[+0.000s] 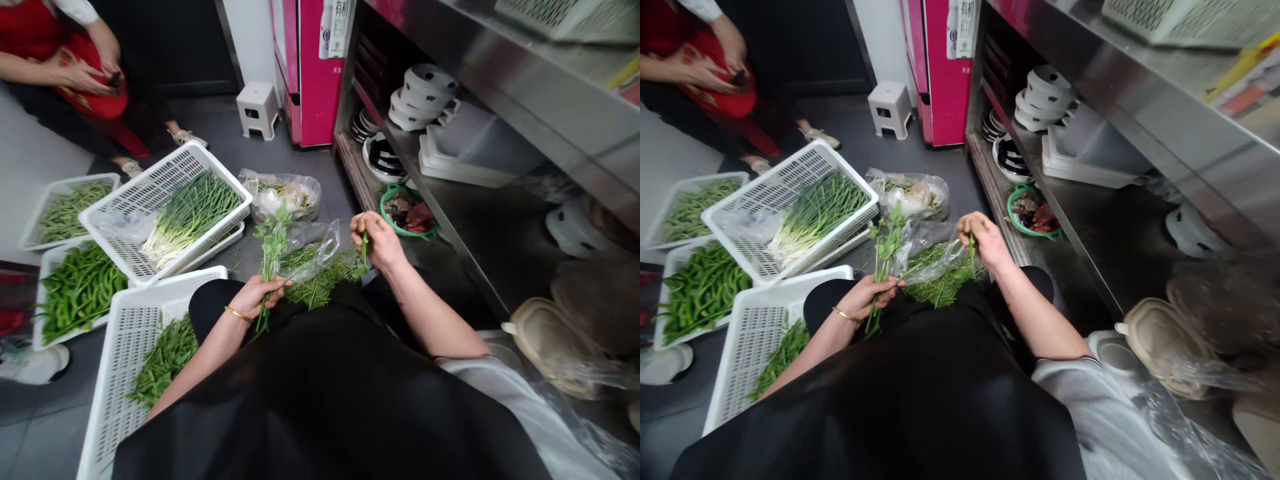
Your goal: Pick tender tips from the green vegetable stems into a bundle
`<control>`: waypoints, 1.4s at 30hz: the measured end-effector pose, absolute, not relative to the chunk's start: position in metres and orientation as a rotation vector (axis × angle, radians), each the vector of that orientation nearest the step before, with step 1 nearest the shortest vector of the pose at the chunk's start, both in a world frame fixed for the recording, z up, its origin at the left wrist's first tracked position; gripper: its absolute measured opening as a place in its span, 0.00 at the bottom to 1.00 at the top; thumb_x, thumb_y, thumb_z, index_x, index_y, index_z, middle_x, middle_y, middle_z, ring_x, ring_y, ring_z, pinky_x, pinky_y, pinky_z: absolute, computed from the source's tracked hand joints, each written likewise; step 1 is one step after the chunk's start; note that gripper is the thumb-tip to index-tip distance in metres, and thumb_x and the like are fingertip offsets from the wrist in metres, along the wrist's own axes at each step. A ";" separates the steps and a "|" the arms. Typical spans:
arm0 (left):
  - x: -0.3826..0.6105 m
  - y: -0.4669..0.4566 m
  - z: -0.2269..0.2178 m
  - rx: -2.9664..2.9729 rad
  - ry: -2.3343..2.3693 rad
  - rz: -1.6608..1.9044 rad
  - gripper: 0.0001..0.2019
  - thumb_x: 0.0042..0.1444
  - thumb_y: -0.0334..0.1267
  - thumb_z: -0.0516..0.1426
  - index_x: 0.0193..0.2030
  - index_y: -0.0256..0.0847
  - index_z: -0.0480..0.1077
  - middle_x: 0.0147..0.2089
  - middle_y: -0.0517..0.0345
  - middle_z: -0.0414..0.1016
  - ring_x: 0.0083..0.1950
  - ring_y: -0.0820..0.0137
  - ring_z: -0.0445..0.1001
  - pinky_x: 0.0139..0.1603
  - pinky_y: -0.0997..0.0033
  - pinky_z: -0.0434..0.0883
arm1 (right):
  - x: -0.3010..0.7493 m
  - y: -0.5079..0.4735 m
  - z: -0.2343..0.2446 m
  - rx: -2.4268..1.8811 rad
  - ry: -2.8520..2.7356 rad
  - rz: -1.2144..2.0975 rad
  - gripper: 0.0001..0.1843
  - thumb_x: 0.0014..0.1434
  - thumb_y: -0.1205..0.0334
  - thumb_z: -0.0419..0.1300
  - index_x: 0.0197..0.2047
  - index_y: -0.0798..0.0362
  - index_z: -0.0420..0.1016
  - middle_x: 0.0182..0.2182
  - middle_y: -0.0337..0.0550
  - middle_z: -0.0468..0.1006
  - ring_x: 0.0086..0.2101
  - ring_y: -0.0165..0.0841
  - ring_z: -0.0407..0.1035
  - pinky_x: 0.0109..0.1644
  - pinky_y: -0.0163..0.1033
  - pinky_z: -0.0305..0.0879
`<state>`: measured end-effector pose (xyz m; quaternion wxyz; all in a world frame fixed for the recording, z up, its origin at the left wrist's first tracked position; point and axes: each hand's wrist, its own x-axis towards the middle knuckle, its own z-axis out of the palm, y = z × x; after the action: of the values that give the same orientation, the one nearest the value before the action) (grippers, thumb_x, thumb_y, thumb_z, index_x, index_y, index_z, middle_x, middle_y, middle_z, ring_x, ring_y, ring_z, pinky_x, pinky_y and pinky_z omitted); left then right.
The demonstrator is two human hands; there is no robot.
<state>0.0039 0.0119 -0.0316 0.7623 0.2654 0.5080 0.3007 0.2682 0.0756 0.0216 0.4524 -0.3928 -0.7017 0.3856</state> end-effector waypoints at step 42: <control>0.034 0.019 -0.003 0.762 0.664 0.482 0.22 0.53 0.44 0.57 0.49 0.28 0.71 0.41 0.33 0.76 0.38 0.55 0.76 0.38 0.57 0.71 | 0.221 0.062 0.005 -1.078 -1.485 1.945 0.19 0.44 0.50 0.64 0.21 0.55 0.63 0.11 0.27 0.54 0.13 0.19 0.45 0.15 0.28 0.40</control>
<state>0.0343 0.0189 -0.0026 0.8473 0.3614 0.3148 0.2288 0.2207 0.0617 0.0050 0.2314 -0.3923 -0.5402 0.7076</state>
